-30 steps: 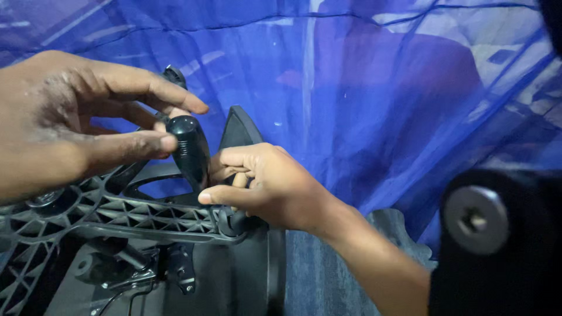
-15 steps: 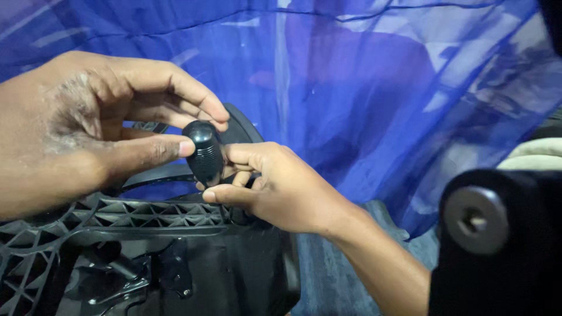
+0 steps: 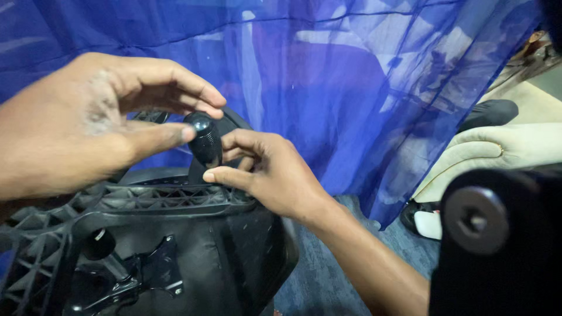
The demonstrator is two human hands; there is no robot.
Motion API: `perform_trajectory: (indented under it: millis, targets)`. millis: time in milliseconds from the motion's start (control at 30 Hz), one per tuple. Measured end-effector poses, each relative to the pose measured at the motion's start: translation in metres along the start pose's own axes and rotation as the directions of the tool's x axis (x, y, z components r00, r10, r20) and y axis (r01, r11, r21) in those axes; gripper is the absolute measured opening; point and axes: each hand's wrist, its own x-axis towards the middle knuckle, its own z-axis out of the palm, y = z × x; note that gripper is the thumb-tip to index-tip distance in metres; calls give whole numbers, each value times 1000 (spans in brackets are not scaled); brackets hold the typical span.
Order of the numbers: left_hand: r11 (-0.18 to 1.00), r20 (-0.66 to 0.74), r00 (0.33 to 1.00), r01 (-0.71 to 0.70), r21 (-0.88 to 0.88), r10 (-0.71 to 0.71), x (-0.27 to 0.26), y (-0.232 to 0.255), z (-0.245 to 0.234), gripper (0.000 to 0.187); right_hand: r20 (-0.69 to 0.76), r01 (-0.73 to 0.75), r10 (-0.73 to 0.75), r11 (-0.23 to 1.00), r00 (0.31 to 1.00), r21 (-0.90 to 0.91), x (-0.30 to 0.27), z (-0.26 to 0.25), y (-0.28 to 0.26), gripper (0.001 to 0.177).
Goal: The person attaches caster wheels to the base of an office chair by hand. They insert each wheel stem into the base sockets and press down to secure them, working on multiple wheels in sequence.
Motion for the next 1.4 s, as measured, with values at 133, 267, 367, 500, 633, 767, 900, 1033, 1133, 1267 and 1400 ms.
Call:
perform_trajectory:
  millis: [133, 267, 367, 500, 633, 767, 900, 1033, 1133, 1267, 1400]
  targets:
    - [962, -115, 965, 248, 117, -234, -7, 8, 6, 27, -117, -64, 45, 985, 992, -162, 0, 11, -4, 28]
    - [985, -125, 983, 149, 88, -138, -14, 4, 4, 32, -24, -51, 48, 990, 999, -135, -2, 14, -8, 25]
    - [999, -86, 996, 28, -28, -30, -17, -4, 1, 39, 57, -35, 37, 999, 998, -40, -4, 13, -9, 25]
    - [1000, -113, 994, 7, -1, -7, -15, -9, -2, 28, -4, -48, 48, 997, 999, -66, -4, 22, -5, 24]
    - [990, -210, 973, -67, 120, 91, -11, -9, 3, 24, 15, -83, 83, 996, 996, -12, -3, 24, -7, 28]
    - [989, -242, 962, -105, 106, 128, -8, -14, 5, 23, 106, -92, 94, 995, 990, -23, -1, 16, -10, 29]
    - [990, -256, 959, -99, 103, 123, -7, -15, 8, 24, 127, -132, 135, 991, 983, -31, -3, 16, -13, 27]
    - [995, -314, 947, -39, 92, 66, -9, -15, 14, 25, 152, -116, 126, 991, 980, -69, -2, 14, -17, 25]
    - [991, -306, 947, -67, 113, 99, -9, -15, 14, 23, 99, -130, 138, 988, 985, -79, -4, 15, -18, 26]
    - [991, -223, 967, -110, 82, 125, -4, -13, 13, 26, -27, -189, 188, 975, 982, -118, -5, 13, -16, 25]
    - [995, -148, 984, -103, 8, 103, 0, -9, 11, 29, 104, -63, 73, 994, 992, -89, 0, 2, -11, 19]
